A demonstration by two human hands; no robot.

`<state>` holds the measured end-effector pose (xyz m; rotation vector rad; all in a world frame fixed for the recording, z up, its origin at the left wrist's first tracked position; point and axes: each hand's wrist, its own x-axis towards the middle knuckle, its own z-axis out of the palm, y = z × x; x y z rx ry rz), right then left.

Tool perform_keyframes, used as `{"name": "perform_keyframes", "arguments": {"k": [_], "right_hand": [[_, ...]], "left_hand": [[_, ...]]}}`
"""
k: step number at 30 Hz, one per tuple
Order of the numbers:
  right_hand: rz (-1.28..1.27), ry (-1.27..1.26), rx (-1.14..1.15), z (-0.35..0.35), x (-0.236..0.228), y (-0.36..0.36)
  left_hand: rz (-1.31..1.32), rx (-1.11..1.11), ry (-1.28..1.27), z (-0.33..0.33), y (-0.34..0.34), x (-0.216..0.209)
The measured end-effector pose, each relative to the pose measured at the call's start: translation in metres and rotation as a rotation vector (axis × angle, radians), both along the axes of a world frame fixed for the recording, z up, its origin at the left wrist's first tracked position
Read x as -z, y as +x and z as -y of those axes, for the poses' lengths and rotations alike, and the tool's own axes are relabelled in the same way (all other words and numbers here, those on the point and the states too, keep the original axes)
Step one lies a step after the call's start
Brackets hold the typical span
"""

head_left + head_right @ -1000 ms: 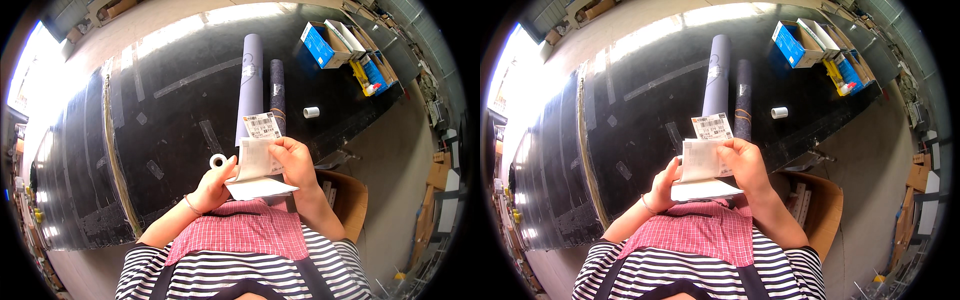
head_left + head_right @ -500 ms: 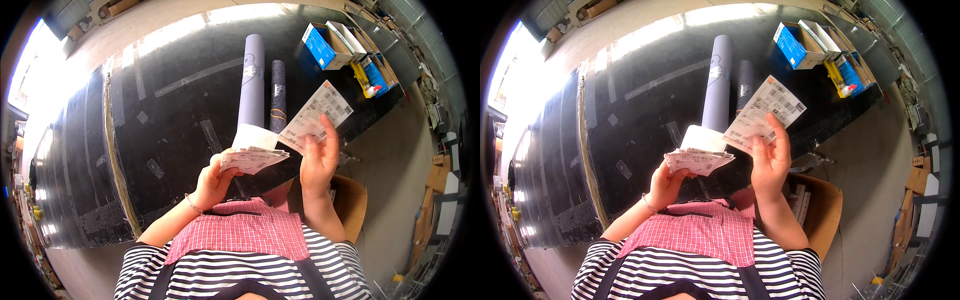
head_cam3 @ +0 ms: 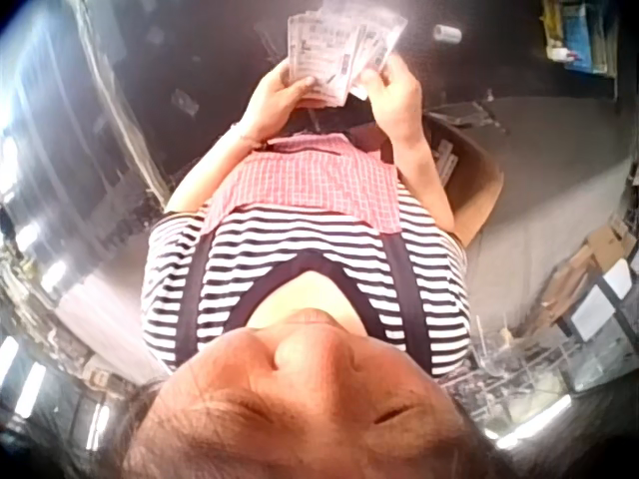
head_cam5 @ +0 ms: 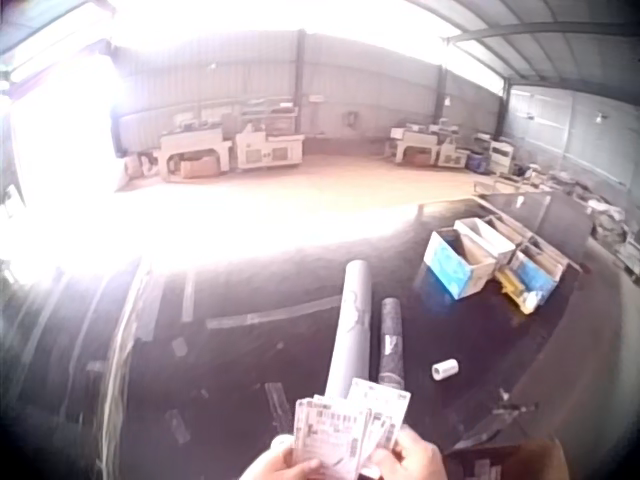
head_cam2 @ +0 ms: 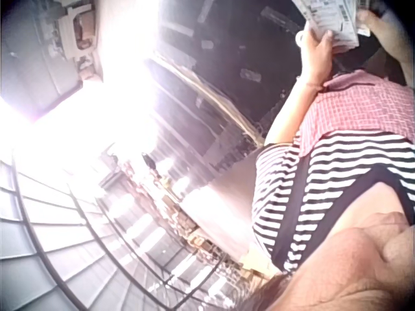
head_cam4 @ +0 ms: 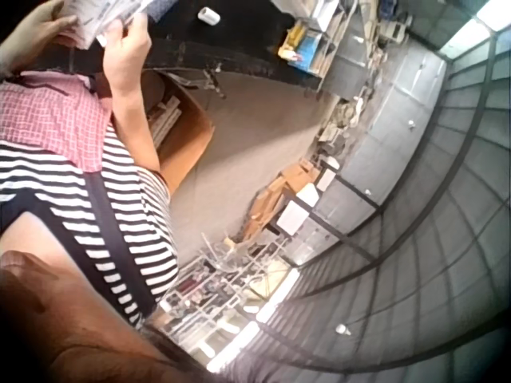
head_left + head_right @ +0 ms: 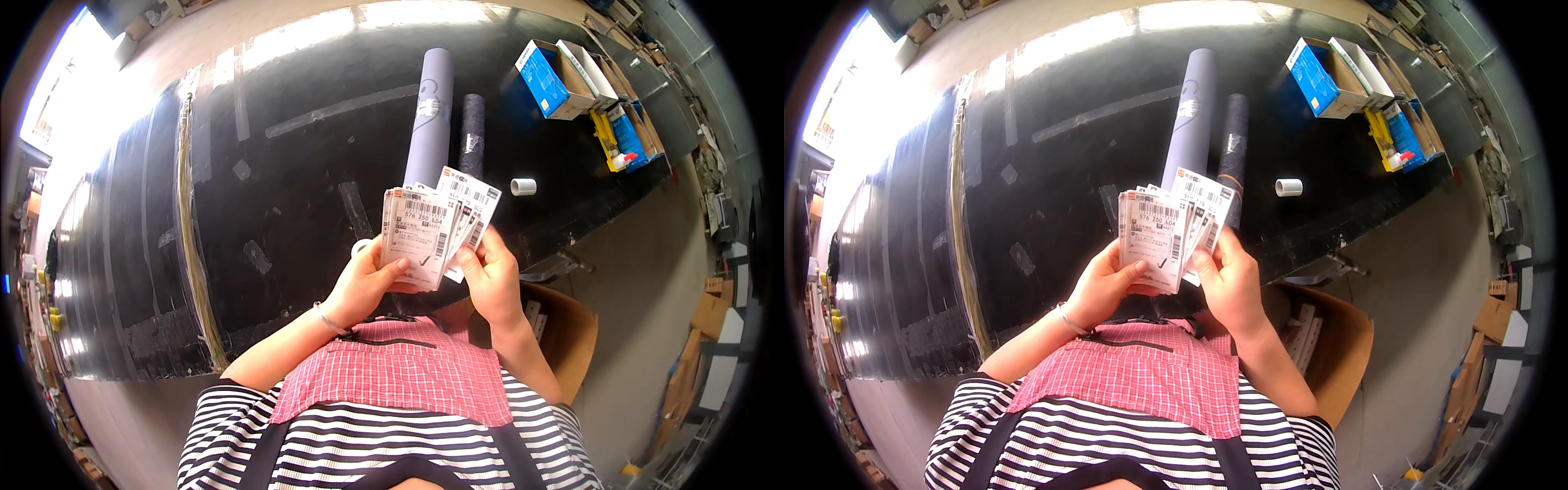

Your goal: The person rolls up black yoga mats by hand, places them inside grey protective sleeves, and organizes them on a table along with shipping labels.

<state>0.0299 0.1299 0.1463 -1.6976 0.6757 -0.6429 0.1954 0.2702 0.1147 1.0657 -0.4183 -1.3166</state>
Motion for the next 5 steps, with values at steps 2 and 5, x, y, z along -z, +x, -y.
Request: {"name": "perform_keyframes", "arguments": {"k": [2, 5], "right_hand": [[-0.089, -0.097, -0.041, 0.0006, 0.002, 0.0012], [-0.147, -0.23, -0.093, 0.0006, 0.0012, 0.0018]], "left_hand": [[-0.061, 0.003, 0.056, -0.0015, 0.0003, 0.0003], [-0.108, 0.023, 0.082, -0.0011, -0.0002, 0.0038]]}}
